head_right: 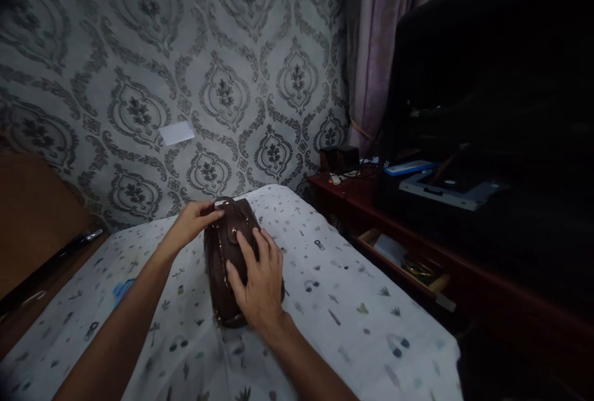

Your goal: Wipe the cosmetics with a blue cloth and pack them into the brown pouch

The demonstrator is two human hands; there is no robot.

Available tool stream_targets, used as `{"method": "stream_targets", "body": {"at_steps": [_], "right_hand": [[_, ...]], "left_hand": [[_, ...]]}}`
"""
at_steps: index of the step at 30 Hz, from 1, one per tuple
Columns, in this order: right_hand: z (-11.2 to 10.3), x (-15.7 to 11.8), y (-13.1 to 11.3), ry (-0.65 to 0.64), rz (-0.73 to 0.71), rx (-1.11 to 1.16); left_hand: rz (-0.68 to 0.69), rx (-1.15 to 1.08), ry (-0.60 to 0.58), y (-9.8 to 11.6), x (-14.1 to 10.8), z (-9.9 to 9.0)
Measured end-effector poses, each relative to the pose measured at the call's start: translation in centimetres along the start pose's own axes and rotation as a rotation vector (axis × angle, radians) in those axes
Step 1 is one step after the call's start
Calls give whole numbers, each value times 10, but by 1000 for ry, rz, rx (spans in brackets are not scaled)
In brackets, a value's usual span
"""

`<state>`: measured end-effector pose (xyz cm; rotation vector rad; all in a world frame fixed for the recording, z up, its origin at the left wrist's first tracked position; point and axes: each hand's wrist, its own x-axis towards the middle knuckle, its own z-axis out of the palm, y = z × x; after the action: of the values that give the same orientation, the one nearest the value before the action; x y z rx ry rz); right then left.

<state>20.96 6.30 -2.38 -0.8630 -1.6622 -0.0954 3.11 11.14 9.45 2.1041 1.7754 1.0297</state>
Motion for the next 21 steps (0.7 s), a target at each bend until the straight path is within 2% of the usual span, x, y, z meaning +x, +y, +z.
{"method": "stream_targets", "body": {"at_steps": [9, 21], "right_hand": [[-1, 0, 1, -2, -48, -2], [-2, 1, 1, -1, -38, 79]], "left_hand": [[-6, 80, 55, 2, -13, 2], [36, 64, 95, 21, -43, 3]]}}
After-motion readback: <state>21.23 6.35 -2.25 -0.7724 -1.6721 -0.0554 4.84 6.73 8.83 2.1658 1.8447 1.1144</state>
